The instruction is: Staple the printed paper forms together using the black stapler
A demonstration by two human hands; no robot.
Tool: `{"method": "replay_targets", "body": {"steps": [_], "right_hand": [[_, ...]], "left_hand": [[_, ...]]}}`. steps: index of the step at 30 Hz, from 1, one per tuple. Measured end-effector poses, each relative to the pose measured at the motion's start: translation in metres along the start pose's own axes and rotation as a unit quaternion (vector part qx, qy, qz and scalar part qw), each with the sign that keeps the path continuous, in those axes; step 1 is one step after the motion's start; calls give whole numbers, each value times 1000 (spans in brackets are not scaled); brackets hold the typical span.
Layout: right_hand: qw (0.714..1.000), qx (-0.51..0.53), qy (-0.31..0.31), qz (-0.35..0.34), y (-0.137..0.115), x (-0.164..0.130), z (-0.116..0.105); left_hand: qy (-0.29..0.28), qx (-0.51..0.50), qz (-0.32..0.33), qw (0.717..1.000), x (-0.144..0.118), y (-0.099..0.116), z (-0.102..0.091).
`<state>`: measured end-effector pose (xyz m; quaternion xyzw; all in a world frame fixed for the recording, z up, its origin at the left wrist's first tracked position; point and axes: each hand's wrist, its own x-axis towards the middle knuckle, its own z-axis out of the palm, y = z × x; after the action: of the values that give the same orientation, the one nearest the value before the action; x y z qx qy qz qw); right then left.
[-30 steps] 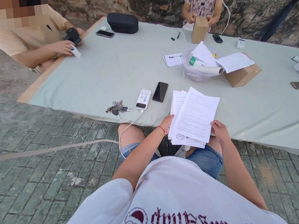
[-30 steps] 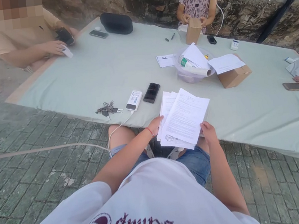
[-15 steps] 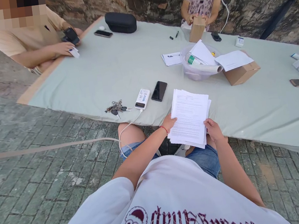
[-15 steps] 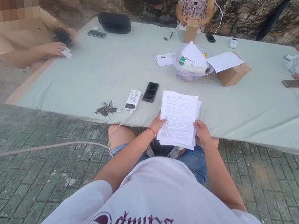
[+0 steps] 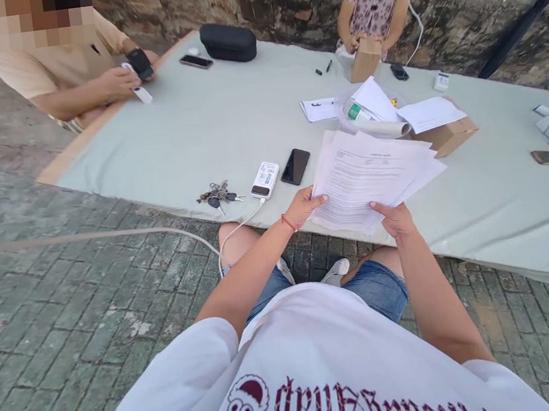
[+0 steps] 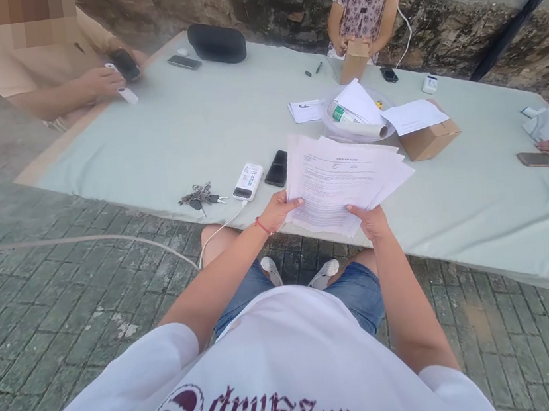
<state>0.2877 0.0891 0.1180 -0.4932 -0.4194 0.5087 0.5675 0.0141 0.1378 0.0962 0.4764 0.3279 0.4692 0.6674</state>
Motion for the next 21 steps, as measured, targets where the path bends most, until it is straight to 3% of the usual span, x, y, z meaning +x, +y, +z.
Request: {"method": "replay_targets", "body": {"steps": [4, 7, 14, 18, 21], "right_hand": [[996, -50, -6, -74, -23, 14, 8], [993, -92, -53, -49, -23, 14, 4], [972, -179, -151, 27, -3, 9, -11], [968, -161, -189, 28, -3, 14, -2], [981, -133, -137, 21, -5, 17, 6]], "left_hand": [[-27, 30, 47, 998, 9, 32, -5], [-46, 62, 54, 996, 9, 42, -13], [-85, 128, 23, 988, 7, 34, -39], [-119, 162, 8, 980, 7, 35, -29], [-117, 170, 27, 978, 5, 38, -19]]}}
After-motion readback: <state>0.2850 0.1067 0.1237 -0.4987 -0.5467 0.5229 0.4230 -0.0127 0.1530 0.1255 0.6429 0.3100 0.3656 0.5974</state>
